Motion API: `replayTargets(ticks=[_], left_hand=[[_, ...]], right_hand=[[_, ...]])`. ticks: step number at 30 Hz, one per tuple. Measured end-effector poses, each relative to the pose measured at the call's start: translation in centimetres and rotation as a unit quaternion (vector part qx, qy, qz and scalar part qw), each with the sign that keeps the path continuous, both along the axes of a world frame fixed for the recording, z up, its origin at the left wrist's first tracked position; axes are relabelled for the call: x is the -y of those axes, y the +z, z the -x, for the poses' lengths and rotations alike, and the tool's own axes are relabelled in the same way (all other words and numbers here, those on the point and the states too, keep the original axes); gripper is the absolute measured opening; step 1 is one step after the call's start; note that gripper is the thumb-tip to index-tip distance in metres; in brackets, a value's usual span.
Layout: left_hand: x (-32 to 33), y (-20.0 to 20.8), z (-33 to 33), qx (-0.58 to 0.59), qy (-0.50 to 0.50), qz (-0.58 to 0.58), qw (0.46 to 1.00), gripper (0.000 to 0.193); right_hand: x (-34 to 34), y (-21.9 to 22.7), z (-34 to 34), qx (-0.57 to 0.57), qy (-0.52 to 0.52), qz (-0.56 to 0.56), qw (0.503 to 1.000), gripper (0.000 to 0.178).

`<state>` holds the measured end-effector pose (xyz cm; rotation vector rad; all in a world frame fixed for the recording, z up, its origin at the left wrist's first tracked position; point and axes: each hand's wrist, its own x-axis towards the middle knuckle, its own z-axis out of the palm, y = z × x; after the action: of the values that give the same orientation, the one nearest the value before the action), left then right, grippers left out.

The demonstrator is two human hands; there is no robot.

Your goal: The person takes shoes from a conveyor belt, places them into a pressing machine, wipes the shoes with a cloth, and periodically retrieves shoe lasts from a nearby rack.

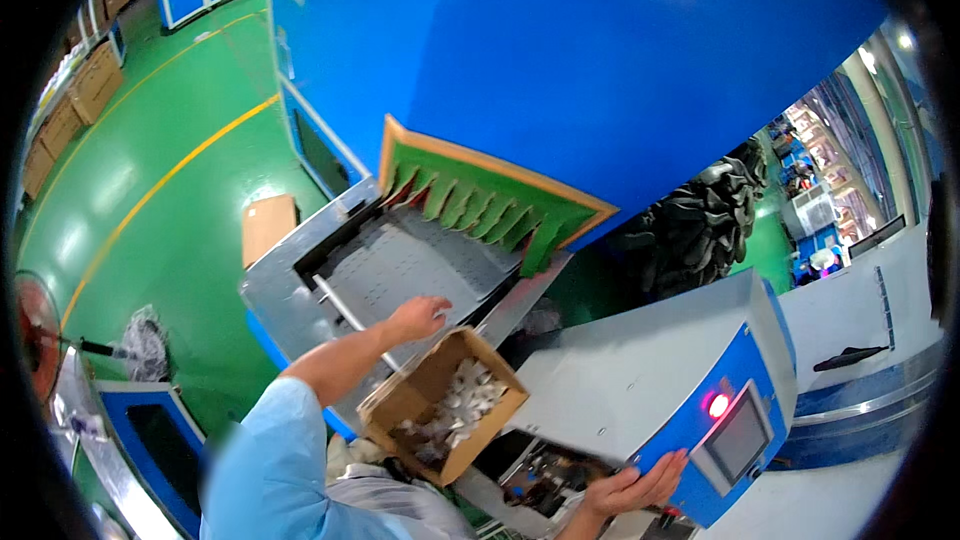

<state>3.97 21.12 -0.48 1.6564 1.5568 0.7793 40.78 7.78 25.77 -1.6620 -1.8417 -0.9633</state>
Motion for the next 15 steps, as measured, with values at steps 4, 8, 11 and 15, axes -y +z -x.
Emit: replayTargets(ticks=[4,8,11,15], left_hand=[[-16.4,-2.0,-3.3,-0.137,-0.104,0.003,0.985,0.044],[-28.8,2.0,-3.8,-0.207,0.088,0.144,0.964,0.047],[-36.3,2.9,-2.8,-0.236,0.123,0.131,0.955,0.048],[-42.9,-1.3,-3.2,-0.275,0.113,0.104,0.949,0.05]], right_hand=[[-0.8,-3.0,-1.0,-0.057,0.018,-0.086,0.994,0.049],[-0.9,-3.6,-0.3,-0.033,-0.043,0.011,0.998,0.049],[-2.0,-3.5,0.2,-0.037,-0.062,0.026,0.997,0.049],[-4.2,-3.9,0.6,-0.04,-0.086,0.046,0.994,0.049]])
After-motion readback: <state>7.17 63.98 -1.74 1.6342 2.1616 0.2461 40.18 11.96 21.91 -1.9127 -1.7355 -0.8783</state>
